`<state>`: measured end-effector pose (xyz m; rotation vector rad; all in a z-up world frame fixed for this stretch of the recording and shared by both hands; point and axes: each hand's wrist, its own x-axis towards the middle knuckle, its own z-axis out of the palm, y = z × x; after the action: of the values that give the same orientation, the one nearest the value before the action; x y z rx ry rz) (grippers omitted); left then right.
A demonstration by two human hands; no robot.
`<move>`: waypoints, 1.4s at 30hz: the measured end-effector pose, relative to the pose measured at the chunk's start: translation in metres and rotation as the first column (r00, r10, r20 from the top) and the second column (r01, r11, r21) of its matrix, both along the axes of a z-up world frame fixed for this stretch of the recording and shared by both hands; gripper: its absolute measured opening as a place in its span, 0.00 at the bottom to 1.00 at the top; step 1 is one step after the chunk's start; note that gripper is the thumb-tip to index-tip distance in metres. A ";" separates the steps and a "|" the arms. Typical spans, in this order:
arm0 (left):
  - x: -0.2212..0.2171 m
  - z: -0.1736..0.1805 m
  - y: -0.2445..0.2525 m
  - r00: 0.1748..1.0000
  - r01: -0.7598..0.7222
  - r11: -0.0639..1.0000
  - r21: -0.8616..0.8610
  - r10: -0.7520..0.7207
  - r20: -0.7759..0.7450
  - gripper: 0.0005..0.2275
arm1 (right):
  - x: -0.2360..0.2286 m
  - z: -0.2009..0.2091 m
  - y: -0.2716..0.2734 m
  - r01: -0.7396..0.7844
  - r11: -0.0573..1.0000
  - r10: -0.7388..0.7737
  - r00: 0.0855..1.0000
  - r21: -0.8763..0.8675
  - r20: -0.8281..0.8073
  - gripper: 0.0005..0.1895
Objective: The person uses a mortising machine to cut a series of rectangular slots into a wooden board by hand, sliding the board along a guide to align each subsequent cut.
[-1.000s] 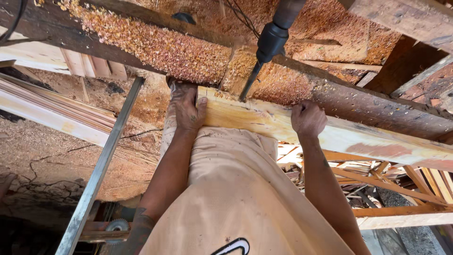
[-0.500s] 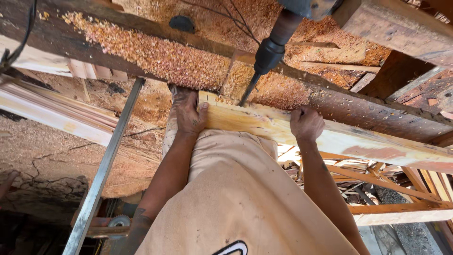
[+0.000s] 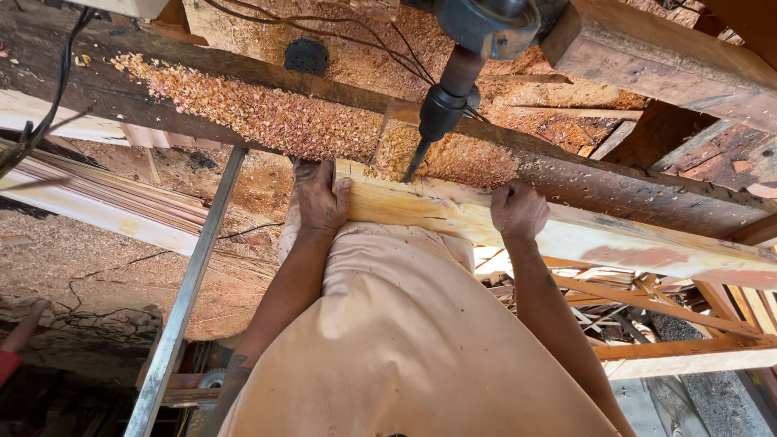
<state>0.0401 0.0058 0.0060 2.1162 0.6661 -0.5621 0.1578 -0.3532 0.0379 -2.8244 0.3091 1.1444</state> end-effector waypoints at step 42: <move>0.002 -0.009 -0.005 0.999 -0.033 0.997 0.067 0.031 0.031 0.32 | 0.004 0.006 -0.003 -0.023 1.000 0.024 0.997 -0.009 0.079 0.14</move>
<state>0.0417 0.0008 -0.0035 2.1683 0.7098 -0.4958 0.1618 -0.3565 0.0435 -2.8782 0.2759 1.0347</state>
